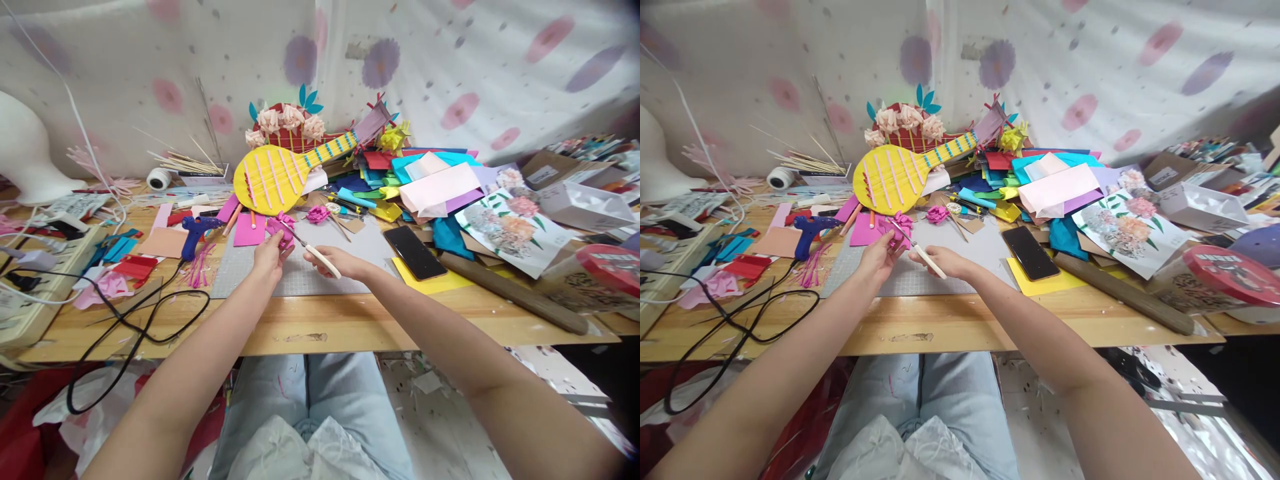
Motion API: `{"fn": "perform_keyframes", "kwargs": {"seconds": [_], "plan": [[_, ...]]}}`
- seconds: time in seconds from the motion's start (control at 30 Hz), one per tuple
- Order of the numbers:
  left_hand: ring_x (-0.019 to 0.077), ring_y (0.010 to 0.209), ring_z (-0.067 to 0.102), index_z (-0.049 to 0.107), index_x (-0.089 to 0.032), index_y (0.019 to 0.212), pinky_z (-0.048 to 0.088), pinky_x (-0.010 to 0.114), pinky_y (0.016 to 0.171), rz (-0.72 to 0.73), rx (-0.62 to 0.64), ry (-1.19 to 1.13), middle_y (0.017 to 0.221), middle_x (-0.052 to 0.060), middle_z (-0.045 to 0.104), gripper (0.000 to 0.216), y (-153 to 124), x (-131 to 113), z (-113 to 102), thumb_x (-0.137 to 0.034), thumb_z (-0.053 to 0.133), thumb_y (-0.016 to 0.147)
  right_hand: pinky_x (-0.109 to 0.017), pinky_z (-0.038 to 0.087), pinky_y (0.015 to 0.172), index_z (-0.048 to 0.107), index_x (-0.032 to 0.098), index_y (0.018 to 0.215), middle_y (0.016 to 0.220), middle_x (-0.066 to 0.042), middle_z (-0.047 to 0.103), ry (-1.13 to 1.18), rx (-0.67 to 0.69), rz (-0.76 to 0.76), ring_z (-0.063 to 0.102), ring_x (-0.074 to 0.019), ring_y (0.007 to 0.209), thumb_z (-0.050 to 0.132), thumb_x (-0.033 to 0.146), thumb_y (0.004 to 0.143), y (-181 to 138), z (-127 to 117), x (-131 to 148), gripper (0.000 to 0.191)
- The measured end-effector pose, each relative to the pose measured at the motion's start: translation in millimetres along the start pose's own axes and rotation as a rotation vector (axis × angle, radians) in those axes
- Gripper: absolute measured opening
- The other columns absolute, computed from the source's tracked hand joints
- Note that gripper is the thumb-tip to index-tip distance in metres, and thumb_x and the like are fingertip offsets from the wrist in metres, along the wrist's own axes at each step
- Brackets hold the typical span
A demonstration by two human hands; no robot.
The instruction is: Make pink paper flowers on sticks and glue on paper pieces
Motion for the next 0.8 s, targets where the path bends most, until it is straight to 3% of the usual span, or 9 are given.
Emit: {"fn": "perform_keyframes", "kwargs": {"seconds": [0.57,0.8], "plan": [[0.0075,0.054,0.053,0.055,-0.013,0.064,0.049,0.026,0.063,0.030,0.078,0.169,0.058,0.000,0.057,0.007,-1,-2,-8,-0.017,0.061,0.065,-0.019,0.024,0.038,0.039,0.018,0.072,0.055,0.008,0.034,0.088,0.094,0.031,0.031,-0.0030,0.042,0.062,0.058,0.065,-12,-4,-2,0.047],[0.0085,0.056,0.056,0.054,-0.014,0.064,0.049,0.026,0.063,-0.006,0.082,0.135,0.060,0.000,0.058,0.007,1,0,-6,-0.017,0.061,0.065,-0.020,0.027,0.042,0.034,0.020,0.072,0.055,0.008,0.035,0.118,0.204,-0.026,0.033,-0.0050,0.045,0.051,0.068,0.068,-17,1,3,0.051]]}}
Point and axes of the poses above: each hand's wrist, its own y-axis towards the middle knuckle, its own z-axis out of the palm, x = y × z, the point moved 4 cm from there along y, towards the middle knuckle
